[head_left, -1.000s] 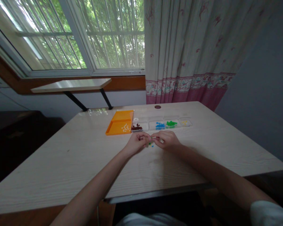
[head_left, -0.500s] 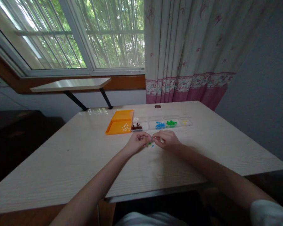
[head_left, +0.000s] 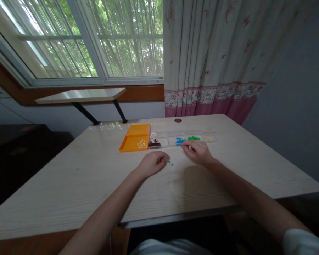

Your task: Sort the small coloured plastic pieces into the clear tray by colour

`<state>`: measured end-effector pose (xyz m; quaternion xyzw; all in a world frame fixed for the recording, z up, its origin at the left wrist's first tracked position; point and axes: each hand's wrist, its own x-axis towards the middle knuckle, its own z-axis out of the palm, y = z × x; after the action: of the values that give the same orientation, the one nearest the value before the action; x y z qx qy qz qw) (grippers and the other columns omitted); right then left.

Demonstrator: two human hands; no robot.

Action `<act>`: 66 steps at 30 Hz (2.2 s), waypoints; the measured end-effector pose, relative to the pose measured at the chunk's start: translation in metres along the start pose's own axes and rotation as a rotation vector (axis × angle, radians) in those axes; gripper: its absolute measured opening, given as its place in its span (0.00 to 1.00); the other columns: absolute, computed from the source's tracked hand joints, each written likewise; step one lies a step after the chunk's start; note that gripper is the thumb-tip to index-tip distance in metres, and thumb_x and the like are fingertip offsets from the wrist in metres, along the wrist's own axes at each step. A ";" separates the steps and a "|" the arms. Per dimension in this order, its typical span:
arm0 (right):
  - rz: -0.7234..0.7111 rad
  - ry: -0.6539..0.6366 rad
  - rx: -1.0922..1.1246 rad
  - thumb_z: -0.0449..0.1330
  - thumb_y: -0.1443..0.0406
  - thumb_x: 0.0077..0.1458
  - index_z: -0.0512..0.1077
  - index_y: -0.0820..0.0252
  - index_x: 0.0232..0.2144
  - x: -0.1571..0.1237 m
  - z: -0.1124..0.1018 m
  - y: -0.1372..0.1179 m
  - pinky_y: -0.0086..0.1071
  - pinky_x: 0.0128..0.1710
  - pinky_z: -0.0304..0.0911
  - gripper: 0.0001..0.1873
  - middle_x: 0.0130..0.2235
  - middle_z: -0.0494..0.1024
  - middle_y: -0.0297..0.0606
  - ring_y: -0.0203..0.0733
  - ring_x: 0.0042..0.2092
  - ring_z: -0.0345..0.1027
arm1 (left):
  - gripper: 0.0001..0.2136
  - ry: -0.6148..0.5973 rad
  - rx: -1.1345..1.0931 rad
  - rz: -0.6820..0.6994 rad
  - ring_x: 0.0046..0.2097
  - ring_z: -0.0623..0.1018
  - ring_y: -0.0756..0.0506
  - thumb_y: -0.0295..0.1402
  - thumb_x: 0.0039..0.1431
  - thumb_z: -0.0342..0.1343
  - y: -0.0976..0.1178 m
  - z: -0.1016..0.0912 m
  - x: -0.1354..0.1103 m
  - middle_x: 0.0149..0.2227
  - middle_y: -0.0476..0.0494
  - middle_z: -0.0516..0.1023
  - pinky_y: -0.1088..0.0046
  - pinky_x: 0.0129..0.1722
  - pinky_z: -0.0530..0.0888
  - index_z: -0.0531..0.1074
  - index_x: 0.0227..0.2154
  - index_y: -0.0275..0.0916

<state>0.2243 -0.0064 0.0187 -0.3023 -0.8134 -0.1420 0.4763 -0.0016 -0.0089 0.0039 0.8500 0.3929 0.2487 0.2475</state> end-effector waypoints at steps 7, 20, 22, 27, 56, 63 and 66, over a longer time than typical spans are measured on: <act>0.019 0.033 -0.033 0.55 0.66 0.54 0.71 0.61 0.29 0.000 -0.002 0.004 0.24 0.25 0.57 0.06 0.21 0.72 0.31 0.28 0.21 0.61 | 0.10 -0.064 0.205 0.071 0.31 0.71 0.51 0.28 0.53 0.49 -0.001 -0.002 -0.001 0.31 0.46 0.75 0.78 0.31 0.65 0.73 0.35 0.38; 0.188 -0.134 -0.111 0.52 0.63 0.56 0.72 0.60 0.34 -0.003 -0.009 0.026 0.26 0.32 0.59 0.10 0.30 0.77 0.36 0.33 0.29 0.68 | 0.10 -0.070 0.319 0.023 0.33 0.72 0.50 0.31 0.54 0.48 -0.004 -0.003 -0.001 0.32 0.46 0.75 0.77 0.32 0.66 0.72 0.37 0.40; 0.308 -0.192 -0.186 0.52 0.63 0.55 0.72 0.60 0.35 -0.005 -0.011 0.037 0.27 0.33 0.59 0.11 0.32 0.77 0.37 0.35 0.32 0.69 | 0.10 -0.079 0.318 0.025 0.34 0.73 0.50 0.31 0.55 0.48 -0.004 -0.003 -0.001 0.34 0.46 0.75 0.77 0.34 0.67 0.73 0.36 0.40; 0.582 -0.411 -0.398 0.52 0.63 0.54 0.73 0.56 0.34 -0.013 -0.012 0.060 0.29 0.31 0.59 0.10 0.33 0.78 0.35 0.39 0.33 0.70 | 0.10 -0.086 0.318 0.026 0.35 0.73 0.49 0.31 0.55 0.47 -0.003 -0.004 -0.001 0.35 0.46 0.76 0.77 0.35 0.67 0.73 0.34 0.39; 0.298 -0.427 0.124 0.59 0.61 0.49 0.74 0.55 0.33 -0.014 0.030 -0.021 0.23 0.28 0.57 0.08 0.26 0.76 0.30 0.31 0.27 0.67 | 0.08 0.178 0.185 0.113 0.29 0.69 0.52 0.31 0.56 0.49 0.003 0.002 -0.001 0.28 0.46 0.72 0.79 0.29 0.64 0.72 0.33 0.36; 0.236 -0.387 0.128 0.58 0.61 0.51 0.74 0.56 0.33 -0.017 0.033 -0.017 0.22 0.27 0.57 0.08 0.25 0.75 0.30 0.30 0.26 0.66 | 0.09 0.193 0.160 0.117 0.29 0.69 0.52 0.33 0.57 0.48 0.004 0.001 -0.001 0.28 0.45 0.73 0.78 0.29 0.65 0.72 0.33 0.36; 0.170 -0.295 0.102 0.57 0.59 0.52 0.74 0.57 0.32 -0.015 0.029 -0.011 0.23 0.27 0.57 0.10 0.23 0.75 0.31 0.30 0.25 0.66 | 0.10 0.239 0.113 0.093 0.30 0.70 0.52 0.34 0.58 0.48 0.004 0.000 0.000 0.30 0.44 0.74 0.78 0.30 0.66 0.72 0.33 0.35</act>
<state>0.2023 -0.0054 -0.0081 -0.3627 -0.8522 -0.0138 0.3769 0.0000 -0.0113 0.0063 0.8442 0.3932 0.3368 0.1390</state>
